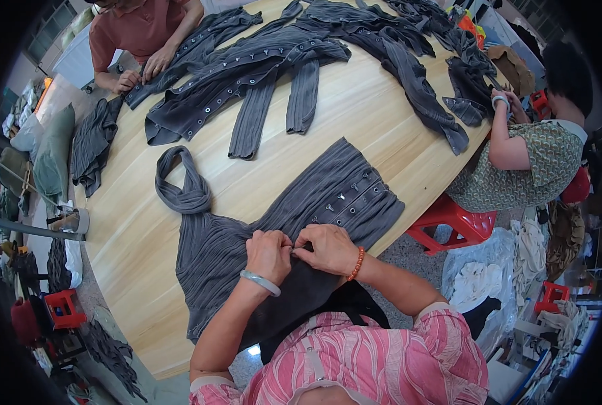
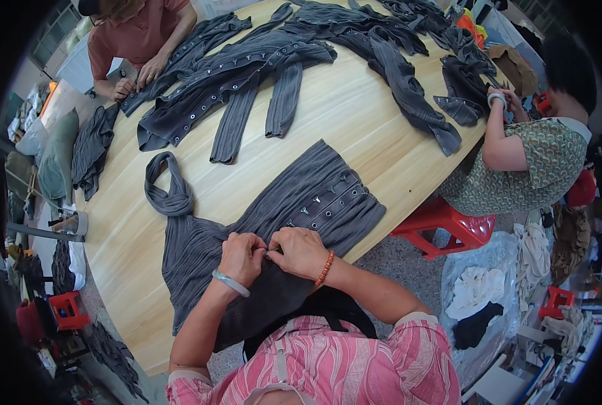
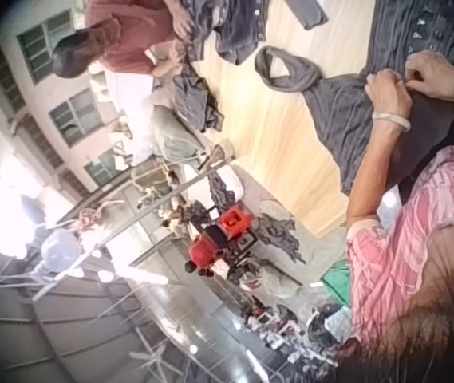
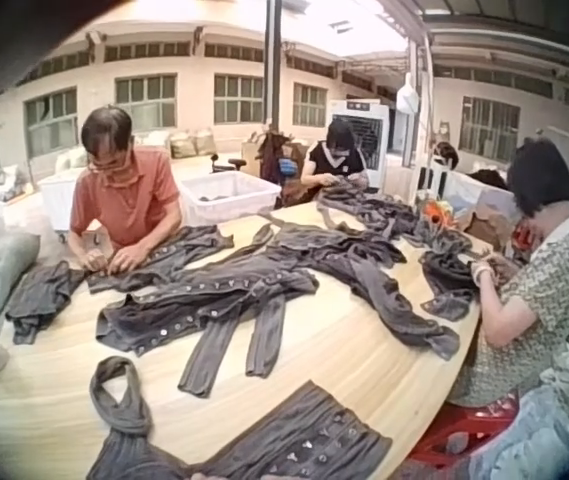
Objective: Inspecting, arranging, and folding grey fabric garments with metal eyelets on a workbench in a factory setting.
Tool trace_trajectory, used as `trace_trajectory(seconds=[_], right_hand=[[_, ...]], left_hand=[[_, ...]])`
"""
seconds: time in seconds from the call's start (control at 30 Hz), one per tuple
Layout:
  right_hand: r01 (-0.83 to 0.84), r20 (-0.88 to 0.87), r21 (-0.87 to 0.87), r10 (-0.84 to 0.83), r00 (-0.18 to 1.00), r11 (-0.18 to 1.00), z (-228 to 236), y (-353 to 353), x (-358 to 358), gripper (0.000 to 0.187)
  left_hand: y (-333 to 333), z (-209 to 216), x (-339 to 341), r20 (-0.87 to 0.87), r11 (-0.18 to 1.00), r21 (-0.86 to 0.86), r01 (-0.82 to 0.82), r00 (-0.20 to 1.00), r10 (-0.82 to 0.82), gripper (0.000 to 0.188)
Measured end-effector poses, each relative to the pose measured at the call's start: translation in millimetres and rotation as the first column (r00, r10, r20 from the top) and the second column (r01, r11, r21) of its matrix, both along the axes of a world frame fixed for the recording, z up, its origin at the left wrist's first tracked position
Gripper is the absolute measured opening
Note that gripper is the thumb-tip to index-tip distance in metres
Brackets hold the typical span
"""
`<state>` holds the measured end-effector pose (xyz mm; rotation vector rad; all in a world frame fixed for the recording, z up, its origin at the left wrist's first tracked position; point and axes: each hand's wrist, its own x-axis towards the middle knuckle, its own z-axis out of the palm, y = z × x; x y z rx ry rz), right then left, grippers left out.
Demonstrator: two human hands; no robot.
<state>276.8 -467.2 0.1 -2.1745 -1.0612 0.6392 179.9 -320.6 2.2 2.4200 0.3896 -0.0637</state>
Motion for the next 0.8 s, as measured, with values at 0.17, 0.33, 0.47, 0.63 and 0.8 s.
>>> trace_trajectory(seconds=[0.17, 0.33, 0.47, 0.63, 0.8], right_hand=[[0.005, -0.065, -0.160, -0.015, 0.998, 0.987, 13.7, -1.1, 3.2, 0.024], [-0.009, 0.028, -0.052, 0.010, 1.000, 0.999, 8.5, -25.2, 2.8, 0.021], [-0.016, 0.105, -0.003, 0.016, 0.994, 1.000, 15.0, -37.6, 7.7, 0.016], [-0.001, 0.100, 0.026, -0.002, 0.995, 1.000, 14.6, -31.5, 17.2, 0.016], [0.007, 0.092, 0.031, -0.010, 0.996, 0.999, 1.7, -24.9, 21.9, 0.018]], left_hand=[[4.8, 2.2, -5.9, 0.013, 0.997, -0.075, -0.010, 1.000, 0.011, 0.004], [-1.9, -2.0, -7.4, 0.085, 0.999, 0.002, -0.044, 0.995, 0.044, 0.005], [-13.8, 6.4, 5.9, 0.164, 0.991, 0.129, -0.036, 0.986, 0.014, 0.014], [-22.1, -1.3, 25.1, 0.112, 0.980, 0.197, 0.044, 0.991, -0.067, 0.014], [-19.4, -3.4, 29.0, 0.023, 0.999, 0.033, 0.031, 0.999, -0.032, 0.006]])
